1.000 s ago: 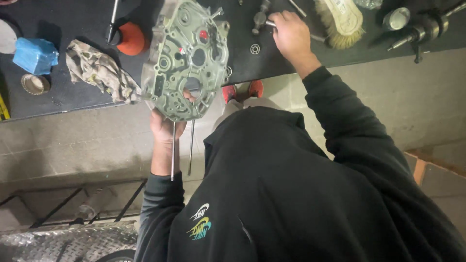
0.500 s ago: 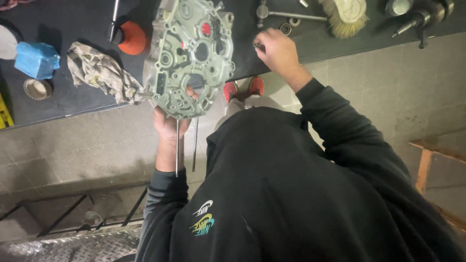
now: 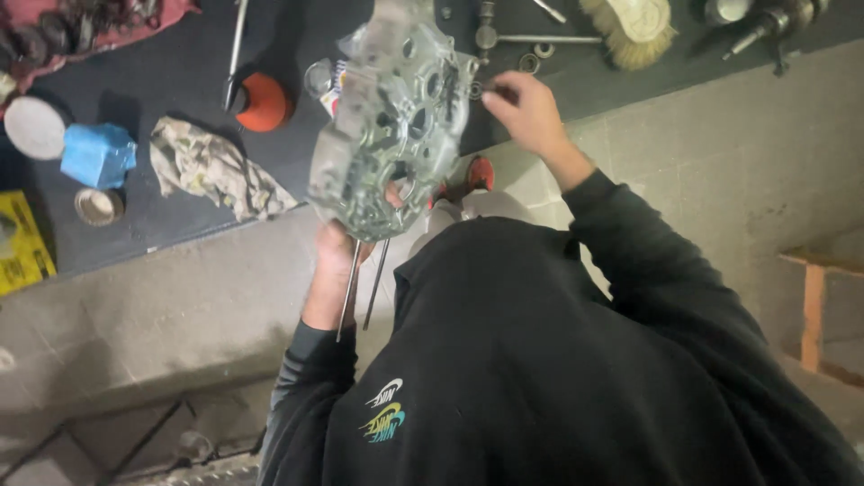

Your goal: The person uses a hammer and a metal rod to tap a component into a metallic engine casing. They then wipe the casing with a red cloth and place it on a workbench.

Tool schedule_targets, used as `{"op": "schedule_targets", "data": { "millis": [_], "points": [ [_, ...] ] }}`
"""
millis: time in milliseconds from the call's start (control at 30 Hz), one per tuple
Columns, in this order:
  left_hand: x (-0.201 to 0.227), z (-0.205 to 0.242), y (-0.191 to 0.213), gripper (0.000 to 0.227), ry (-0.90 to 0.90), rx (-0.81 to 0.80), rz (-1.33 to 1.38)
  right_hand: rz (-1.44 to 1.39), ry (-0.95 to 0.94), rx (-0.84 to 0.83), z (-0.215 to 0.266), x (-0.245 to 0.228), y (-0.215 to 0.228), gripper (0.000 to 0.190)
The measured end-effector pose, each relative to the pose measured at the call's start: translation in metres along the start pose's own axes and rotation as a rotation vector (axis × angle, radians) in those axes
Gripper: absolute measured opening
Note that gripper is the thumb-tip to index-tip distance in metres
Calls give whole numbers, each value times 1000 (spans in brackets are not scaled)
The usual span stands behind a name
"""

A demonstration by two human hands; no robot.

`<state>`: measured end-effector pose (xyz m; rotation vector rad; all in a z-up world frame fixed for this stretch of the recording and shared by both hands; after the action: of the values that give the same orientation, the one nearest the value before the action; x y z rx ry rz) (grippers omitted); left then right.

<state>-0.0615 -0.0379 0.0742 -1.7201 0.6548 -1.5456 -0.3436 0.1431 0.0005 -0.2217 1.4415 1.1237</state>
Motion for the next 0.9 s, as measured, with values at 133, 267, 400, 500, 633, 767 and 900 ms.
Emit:
{"op": "schedule_targets", "data": {
  "millis": [133,267,400,500,633,767,900],
  "points": [
    [13,-35,-36,90,112,-126,-273,-1139,-115,-303,74,-47,9,57],
    [22,-74,-135,78,-57,-491,-1470,-1356,59,-449,138,-96,23,71],
    [-13,-92,-204,65,-269,-871,-1951,-1279,-179,-11,171,-64,43,58],
    [-50,-98,-233,56,-406,-955,-2154,-1434,-166,211,193,-34,65,49],
    [-93,-108,-306,64,-389,-1085,-2230,-1519,-91,278,234,12,105,46],
    [-116,-119,-390,82,-293,-1139,-1911,-1541,77,322,283,53,161,49],
    [-153,-172,-377,93,-52,-686,-1653,-1523,151,325,335,98,216,62]
  ]
}}
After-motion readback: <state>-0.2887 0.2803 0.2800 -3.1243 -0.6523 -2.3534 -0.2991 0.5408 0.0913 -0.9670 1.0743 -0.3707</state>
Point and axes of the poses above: each hand's wrist, its own z-axis away from the middle knuckle, its own y-axis out of the back of the hand, x = y × z, the point moved 8 cm from there along -z, towards the middle knuckle, and after that the axes turned 9 degrees about -x, right-handed, at the moved point
